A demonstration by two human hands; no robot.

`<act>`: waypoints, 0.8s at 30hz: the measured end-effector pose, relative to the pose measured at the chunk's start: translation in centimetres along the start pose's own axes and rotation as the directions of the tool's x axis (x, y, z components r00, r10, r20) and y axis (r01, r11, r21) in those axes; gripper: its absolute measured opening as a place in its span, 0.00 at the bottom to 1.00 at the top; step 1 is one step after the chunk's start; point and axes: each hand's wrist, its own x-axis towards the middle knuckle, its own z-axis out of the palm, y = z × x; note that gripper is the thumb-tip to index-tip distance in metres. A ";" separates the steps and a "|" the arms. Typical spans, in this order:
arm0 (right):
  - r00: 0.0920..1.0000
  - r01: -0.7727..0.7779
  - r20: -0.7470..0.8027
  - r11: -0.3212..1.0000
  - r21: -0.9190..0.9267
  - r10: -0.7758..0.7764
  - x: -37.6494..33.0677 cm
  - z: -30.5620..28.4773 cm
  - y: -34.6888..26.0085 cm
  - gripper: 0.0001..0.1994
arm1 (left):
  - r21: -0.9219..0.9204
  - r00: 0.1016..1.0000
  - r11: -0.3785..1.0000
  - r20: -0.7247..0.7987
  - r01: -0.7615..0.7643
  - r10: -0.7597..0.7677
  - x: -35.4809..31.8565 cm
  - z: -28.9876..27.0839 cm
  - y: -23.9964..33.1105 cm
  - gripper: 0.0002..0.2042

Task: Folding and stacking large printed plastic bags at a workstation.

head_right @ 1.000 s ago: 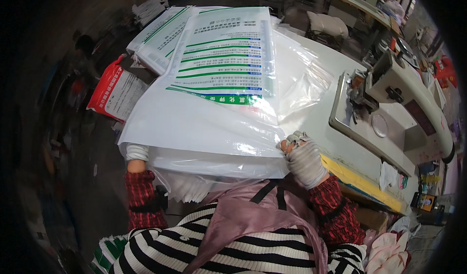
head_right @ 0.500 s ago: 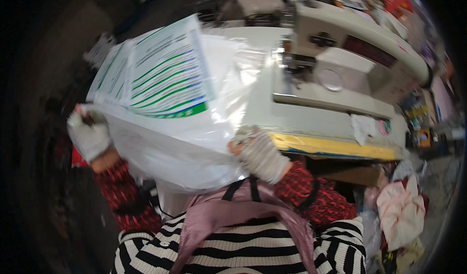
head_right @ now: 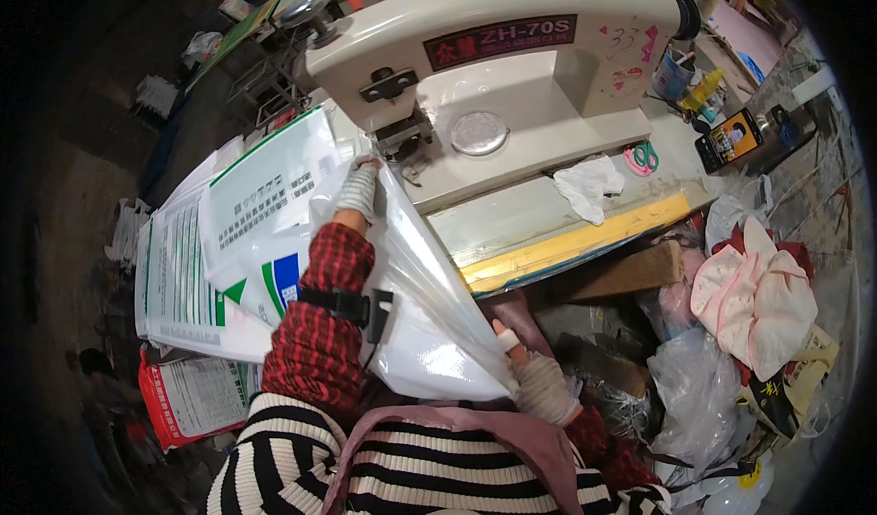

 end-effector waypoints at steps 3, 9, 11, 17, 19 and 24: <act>0.995 0.057 0.101 0.924 -0.377 -0.020 -0.3 -1.9 -1.3 0.36 | 0.332 0.982 0.936 -0.105 -0.115 0.158 2.0 4.4 -1.5 0.17; 0.977 0.189 0.174 0.874 -0.448 -0.122 8.4 -0.3 -5.6 0.31 | 0.887 0.837 0.453 -0.179 -0.090 0.517 8.1 0.4 -9.4 0.16; 0.968 0.235 0.182 0.869 -0.436 -0.171 12.5 1.4 -7.2 0.28 | 0.976 0.768 0.218 -0.148 0.011 0.623 8.6 -2.1 -11.3 0.16; 0.972 -0.165 0.198 0.965 0.201 0.125 25.3 0.4 -7.2 0.19 | 0.742 0.715 -0.136 0.669 -0.656 0.201 0.1 -11.2 -6.4 0.17; 0.944 -0.243 0.301 0.901 0.358 0.135 27.5 0.4 -6.5 0.24 | 0.631 0.616 0.045 0.736 -0.775 0.281 -7.2 -14.9 -9.9 0.17; 0.949 -0.074 0.314 0.984 0.163 0.019 26.0 -0.1 -9.7 0.36 | 0.224 0.465 0.467 0.729 -0.855 0.502 -19.2 -11.0 -4.6 0.19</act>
